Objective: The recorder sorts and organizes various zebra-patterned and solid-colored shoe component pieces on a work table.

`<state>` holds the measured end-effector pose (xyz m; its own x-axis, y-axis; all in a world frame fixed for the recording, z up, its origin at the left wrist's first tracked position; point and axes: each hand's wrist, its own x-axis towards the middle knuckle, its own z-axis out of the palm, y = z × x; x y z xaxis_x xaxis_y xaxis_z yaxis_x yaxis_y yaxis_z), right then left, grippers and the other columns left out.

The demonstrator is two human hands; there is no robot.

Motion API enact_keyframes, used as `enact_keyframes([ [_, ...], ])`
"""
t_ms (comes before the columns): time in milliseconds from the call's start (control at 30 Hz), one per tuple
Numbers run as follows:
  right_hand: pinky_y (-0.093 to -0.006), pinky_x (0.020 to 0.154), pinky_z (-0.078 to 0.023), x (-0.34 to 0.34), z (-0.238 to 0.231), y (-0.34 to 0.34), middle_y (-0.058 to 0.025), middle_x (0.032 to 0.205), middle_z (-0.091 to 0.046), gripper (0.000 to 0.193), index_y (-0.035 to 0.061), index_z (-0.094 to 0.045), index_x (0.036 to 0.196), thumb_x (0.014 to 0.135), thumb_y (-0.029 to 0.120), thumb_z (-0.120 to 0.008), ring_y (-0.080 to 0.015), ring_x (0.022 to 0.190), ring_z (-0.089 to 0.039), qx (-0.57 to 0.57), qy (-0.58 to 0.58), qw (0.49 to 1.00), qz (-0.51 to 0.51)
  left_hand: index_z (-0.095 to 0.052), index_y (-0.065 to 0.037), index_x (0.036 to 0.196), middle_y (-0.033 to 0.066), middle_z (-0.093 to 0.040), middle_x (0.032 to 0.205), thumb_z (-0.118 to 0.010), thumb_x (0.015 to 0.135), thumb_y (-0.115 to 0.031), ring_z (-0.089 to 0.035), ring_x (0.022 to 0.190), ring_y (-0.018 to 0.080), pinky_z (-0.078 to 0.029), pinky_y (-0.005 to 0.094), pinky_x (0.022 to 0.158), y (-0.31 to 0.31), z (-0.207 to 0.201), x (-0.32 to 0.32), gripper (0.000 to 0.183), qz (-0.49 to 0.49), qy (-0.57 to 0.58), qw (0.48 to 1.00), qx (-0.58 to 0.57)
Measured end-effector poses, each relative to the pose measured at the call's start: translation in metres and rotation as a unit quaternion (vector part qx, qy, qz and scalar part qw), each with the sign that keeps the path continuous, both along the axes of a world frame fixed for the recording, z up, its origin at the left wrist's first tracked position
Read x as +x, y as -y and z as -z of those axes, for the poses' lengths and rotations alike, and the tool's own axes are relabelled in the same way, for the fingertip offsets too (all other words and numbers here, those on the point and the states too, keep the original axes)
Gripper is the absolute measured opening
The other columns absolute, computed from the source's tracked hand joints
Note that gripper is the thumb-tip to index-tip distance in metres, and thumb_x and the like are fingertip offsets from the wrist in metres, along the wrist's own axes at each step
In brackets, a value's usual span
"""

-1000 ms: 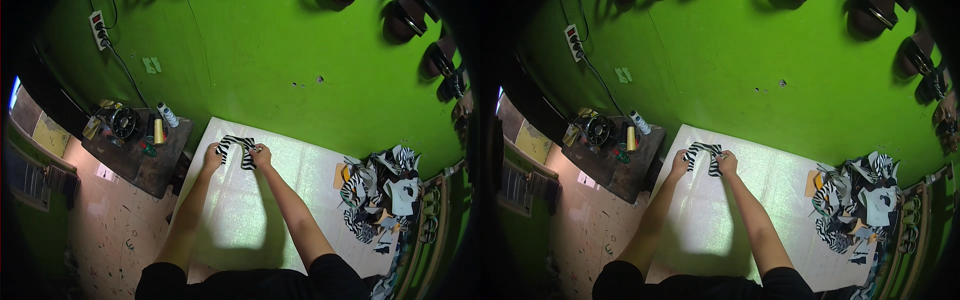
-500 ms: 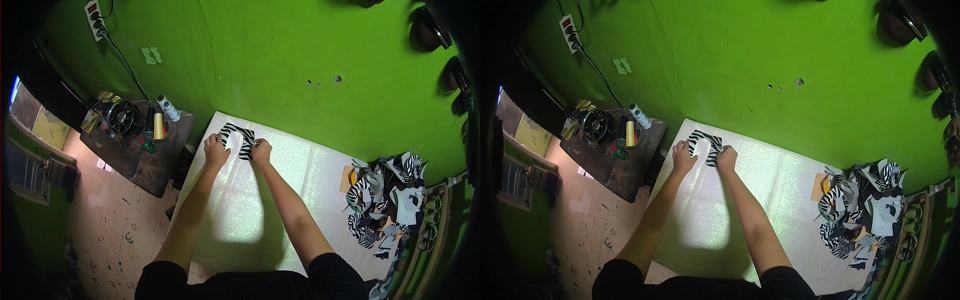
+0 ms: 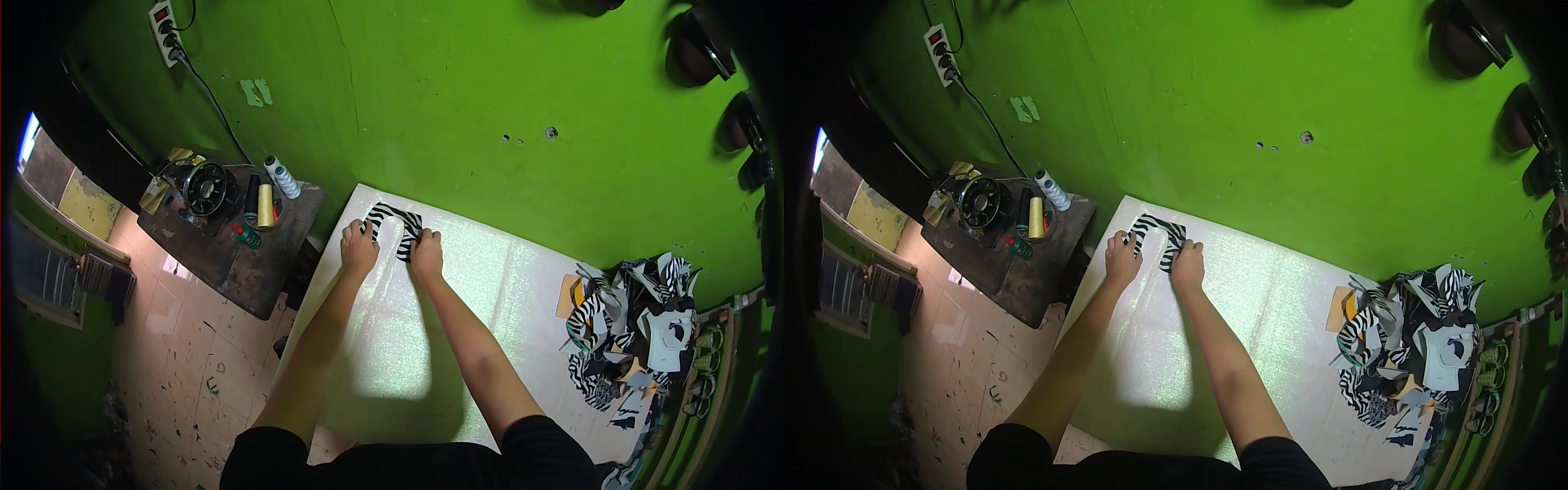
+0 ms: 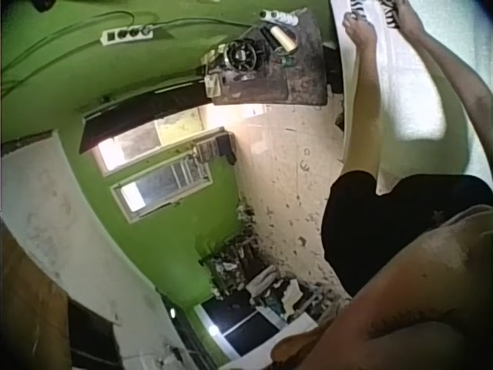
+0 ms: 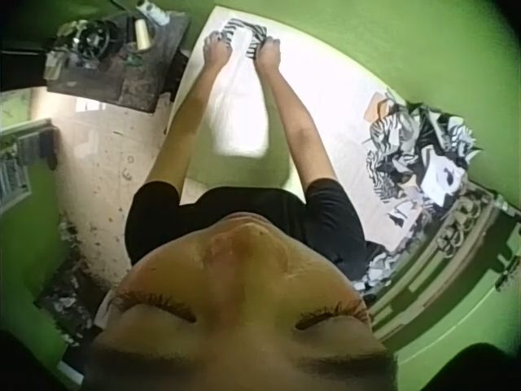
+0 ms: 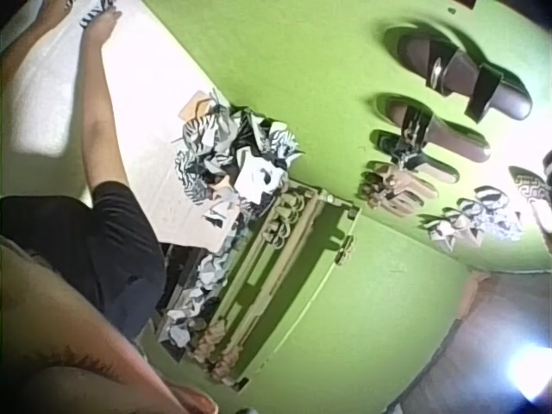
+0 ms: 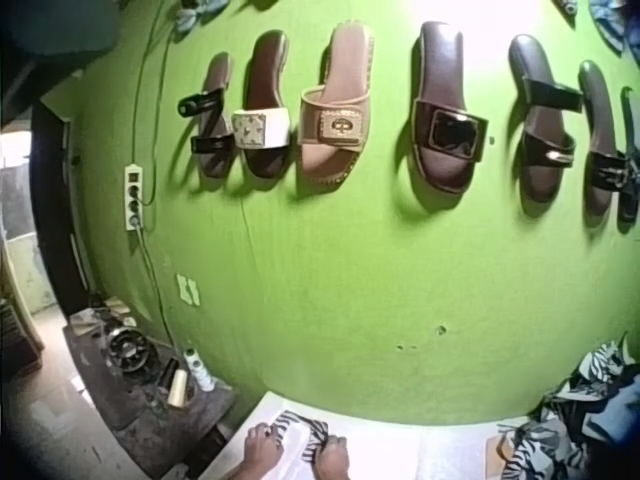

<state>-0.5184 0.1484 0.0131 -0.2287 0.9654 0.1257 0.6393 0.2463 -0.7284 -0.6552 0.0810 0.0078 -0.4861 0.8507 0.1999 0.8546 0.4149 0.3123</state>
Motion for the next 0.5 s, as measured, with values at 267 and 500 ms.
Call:
enact_keyframes([
  [267,-0.0396,0.075,-0.044,0.008,0.001,0.018,-0.0217,0.097,-0.044,0.035,-0.0041,-0.052,0.098,0.068,0.011,-0.062,-0.0348,0.088,-0.047,0.061,0.073,0.989,-0.113,-0.050,-0.008,0.113,0.0106,-0.041,0.116,-0.065,0.069,-0.017,-0.038,0.106,0.0272,-0.035,0.0400,0.085,0.006,-0.006,0.013,0.048,-0.014,0.001,1.000,0.020],
  [500,-0.0393,0.078,-0.043,0.009,-0.002,0.024,-0.0231,0.098,-0.046,0.041,-0.0048,-0.051,0.099,0.066,0.012,-0.066,-0.0358,0.090,-0.046,0.057,0.081,0.984,-0.147,-0.056,-0.010,0.106,0.0124,-0.043,0.115,-0.057,0.072,-0.013,-0.040,0.107,0.0276,-0.034,0.0384,0.087,0.014,0.003,0.018,0.034,-0.044,-0.024,0.997,0.051],
])
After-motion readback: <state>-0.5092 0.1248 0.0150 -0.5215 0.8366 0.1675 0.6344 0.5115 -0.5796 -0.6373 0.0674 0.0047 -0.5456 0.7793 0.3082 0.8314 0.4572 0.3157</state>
